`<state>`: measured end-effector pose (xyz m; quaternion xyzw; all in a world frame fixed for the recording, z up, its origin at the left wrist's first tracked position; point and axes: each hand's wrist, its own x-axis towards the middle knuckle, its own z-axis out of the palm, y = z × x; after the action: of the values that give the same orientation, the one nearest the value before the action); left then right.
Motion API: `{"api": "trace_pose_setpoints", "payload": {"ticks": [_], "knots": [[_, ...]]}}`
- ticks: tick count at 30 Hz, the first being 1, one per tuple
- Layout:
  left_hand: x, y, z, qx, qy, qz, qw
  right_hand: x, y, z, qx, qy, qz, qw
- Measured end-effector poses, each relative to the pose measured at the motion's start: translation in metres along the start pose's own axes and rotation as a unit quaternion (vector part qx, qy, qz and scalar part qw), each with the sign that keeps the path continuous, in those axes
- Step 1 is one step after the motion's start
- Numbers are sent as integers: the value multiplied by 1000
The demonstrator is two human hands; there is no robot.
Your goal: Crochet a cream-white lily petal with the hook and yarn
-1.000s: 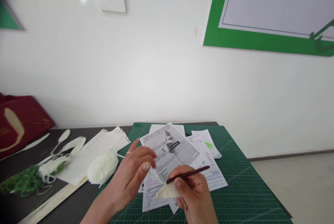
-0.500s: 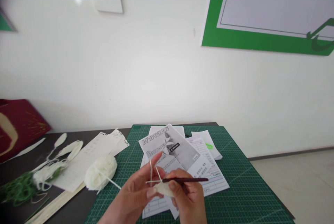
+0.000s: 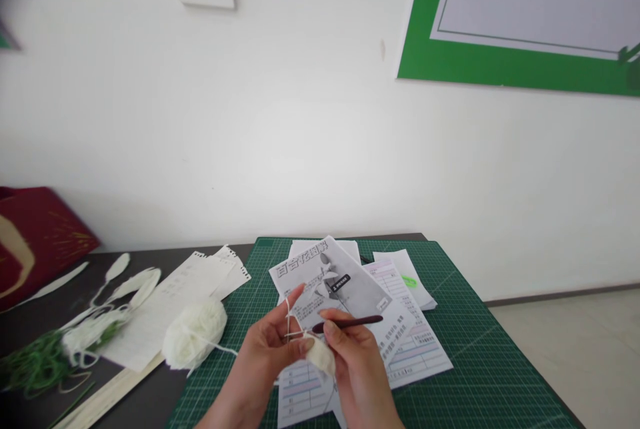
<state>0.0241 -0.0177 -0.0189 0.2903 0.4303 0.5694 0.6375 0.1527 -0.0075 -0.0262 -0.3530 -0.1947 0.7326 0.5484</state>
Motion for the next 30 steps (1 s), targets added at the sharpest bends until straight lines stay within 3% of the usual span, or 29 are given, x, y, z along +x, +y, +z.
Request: {"api": "trace_pose_setpoints", "payload": {"ticks": [6, 16, 19, 24, 26, 30], "knots": [[21, -3, -7, 21, 24, 17, 999, 26, -6, -10, -37, -39, 17, 998], [31, -22, -22, -66, 85, -4, 994, 44, 15, -16, -35, -50, -8, 998], [30, -17, -24, -50, 91, 2, 995, 46, 16, -12, -44, -54, -4, 998], [34, 8, -15, -10, 84, 12, 996, 55, 17, 3, -45, -62, -5, 997], [38, 16, -12, 13, 60, 17, 998, 59, 17, 7, -41, -65, -13, 997], [41, 12, -15, 28, 44, 28, 998, 59, 23, 3, -40, -42, -53, 997]]}}
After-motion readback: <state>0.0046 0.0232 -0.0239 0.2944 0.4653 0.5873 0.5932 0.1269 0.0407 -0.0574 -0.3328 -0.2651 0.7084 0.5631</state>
